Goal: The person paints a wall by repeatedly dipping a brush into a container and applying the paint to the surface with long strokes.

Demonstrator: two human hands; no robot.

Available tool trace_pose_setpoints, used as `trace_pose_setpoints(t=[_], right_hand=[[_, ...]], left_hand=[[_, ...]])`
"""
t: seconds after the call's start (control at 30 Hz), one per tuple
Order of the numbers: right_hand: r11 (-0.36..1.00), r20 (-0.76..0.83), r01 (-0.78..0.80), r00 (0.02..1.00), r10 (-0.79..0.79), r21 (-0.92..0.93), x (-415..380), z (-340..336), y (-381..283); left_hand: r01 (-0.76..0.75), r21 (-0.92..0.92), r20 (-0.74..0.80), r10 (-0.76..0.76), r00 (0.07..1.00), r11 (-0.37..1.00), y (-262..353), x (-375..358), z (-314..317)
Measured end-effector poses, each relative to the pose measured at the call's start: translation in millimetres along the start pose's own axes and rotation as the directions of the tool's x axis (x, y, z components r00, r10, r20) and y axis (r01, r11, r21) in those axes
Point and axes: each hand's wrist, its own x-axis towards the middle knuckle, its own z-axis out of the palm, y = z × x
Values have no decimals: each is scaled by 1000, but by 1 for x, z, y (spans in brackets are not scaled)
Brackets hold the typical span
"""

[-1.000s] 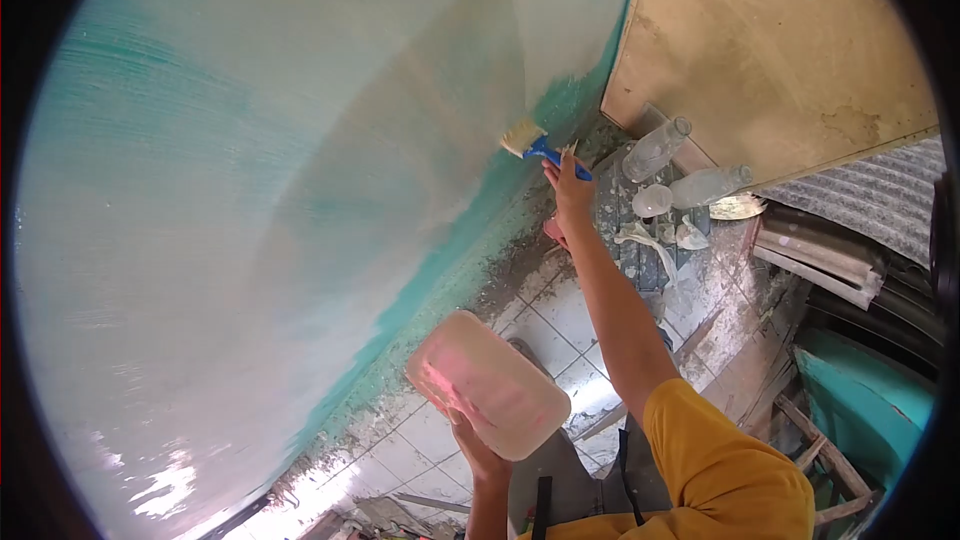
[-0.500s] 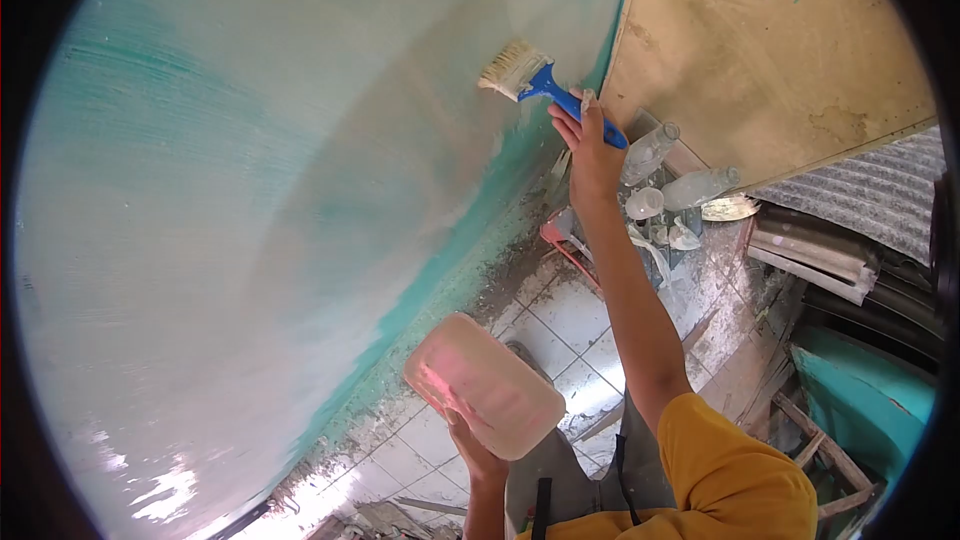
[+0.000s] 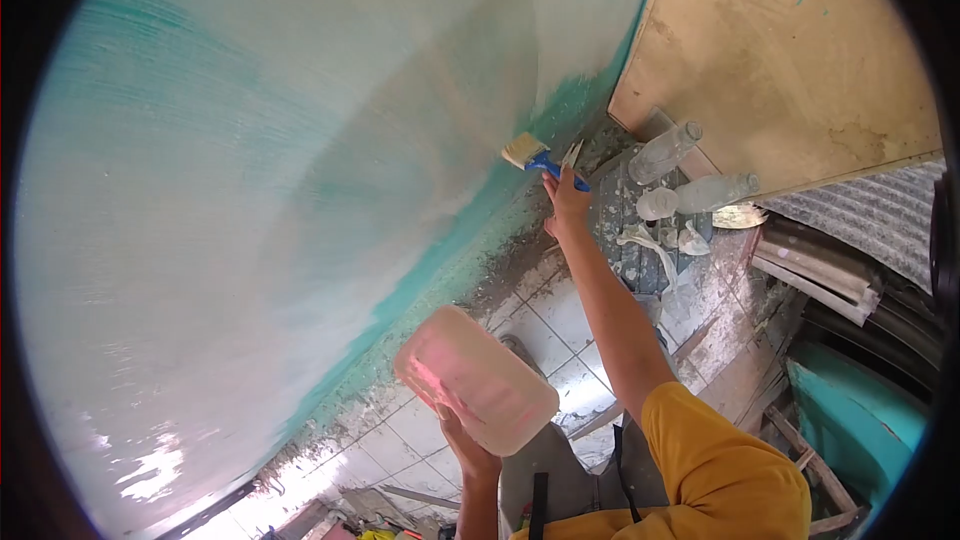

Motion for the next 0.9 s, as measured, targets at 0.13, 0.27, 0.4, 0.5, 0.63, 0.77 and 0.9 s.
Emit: trace_pose_setpoints(t=[0.13,0.27,0.4,0.5,0.63,0.77,0.9], right_hand=[[986,72,102,993,-93,-129,-20,19,-40],[950,257,307,924,-282,-60,-93,72,-129],[898,356,429,827,-435,103,-157,98,-218],[910,392,379,821,-415,171,-149,98,-228],[929,392,328,843,-369,169,-99,75,-176],[964,342,263,903,-261,41,-57,33,-119],[928,264,354,912,-315,-118,-63,59,-146]], left_hand=[[-46,-2,26,46,999,999,9,-6,13],[-40,-16,48,41,998,999,18,-11,19],[15,-39,35,-13,999,999,22,-12,16],[-20,-37,66,23,998,999,29,-13,18],[-7,-38,45,9,999,999,34,-11,22],[-50,-25,83,51,995,998,32,-14,19],[-82,-48,80,86,993,995,43,-20,20]])
